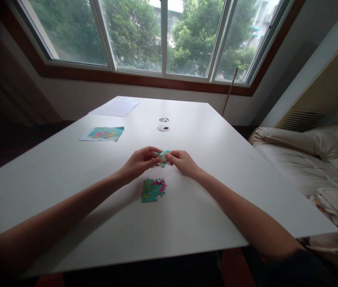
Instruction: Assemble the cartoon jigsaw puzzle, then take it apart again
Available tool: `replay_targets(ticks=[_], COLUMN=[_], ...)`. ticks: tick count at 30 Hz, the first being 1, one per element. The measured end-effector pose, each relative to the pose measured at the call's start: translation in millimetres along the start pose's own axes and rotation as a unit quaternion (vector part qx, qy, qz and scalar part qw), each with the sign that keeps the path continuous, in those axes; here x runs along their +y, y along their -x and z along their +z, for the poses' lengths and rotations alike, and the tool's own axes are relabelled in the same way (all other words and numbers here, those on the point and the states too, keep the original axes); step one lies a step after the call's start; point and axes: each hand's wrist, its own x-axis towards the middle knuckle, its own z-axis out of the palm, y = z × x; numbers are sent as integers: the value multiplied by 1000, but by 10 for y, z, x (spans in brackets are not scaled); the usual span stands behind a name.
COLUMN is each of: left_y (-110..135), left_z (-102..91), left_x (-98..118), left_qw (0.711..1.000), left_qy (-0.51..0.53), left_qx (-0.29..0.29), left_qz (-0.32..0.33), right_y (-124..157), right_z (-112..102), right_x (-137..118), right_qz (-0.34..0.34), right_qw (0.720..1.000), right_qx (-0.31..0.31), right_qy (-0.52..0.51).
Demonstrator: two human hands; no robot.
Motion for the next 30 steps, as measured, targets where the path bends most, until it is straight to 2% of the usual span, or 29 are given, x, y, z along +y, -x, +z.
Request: replay_targets(ticks=[3,5,8,11,13,15,17,20,22,24,26,30], left_y=[30,47,46,12,-7,-5,29,131,208,266,298,305], left_z=[-10,-10,-26,-92,-165,-247,-315,-357,-340,-298,-251,-196], left_x=[58,98,111,70,48,62,120,266,364,435,470,479], left_qw=[998,993,985,974,964,953,941,923,910,884,869,861], left_qy=[-62,-107,-165,-222,-263,-299,-326,-351,-369,-407,-431,-447], left_qx=[9,4,-1,-6,-16,-45,-95,-159,-185,-219,-232,-233], left_qz=[27,41,44,37,36,33,20,-6,-30,-67,-74,-72], right_y=[26,41,55,69,95,138,191,254,268,263,246,176], right_z=[27,19,-39,-103,-116,-100,-61,2,28,37,29,-32], right_x=[-28,-31,-9,23,35,32,18,-16,-42,-63,-71,-17], right_qz=[60,66,22,-33,-76,-122,-158,-175,-170,-157,-136,-102], right_qw=[998,998,992,956,936,932,929,920,919,923,932,960], right_qx=[-4,-2,23,71,80,36,-35,-102,-119,-129,-136,-123], right_qy=[-33,-11,122,284,335,340,333,335,335,326,306,230])
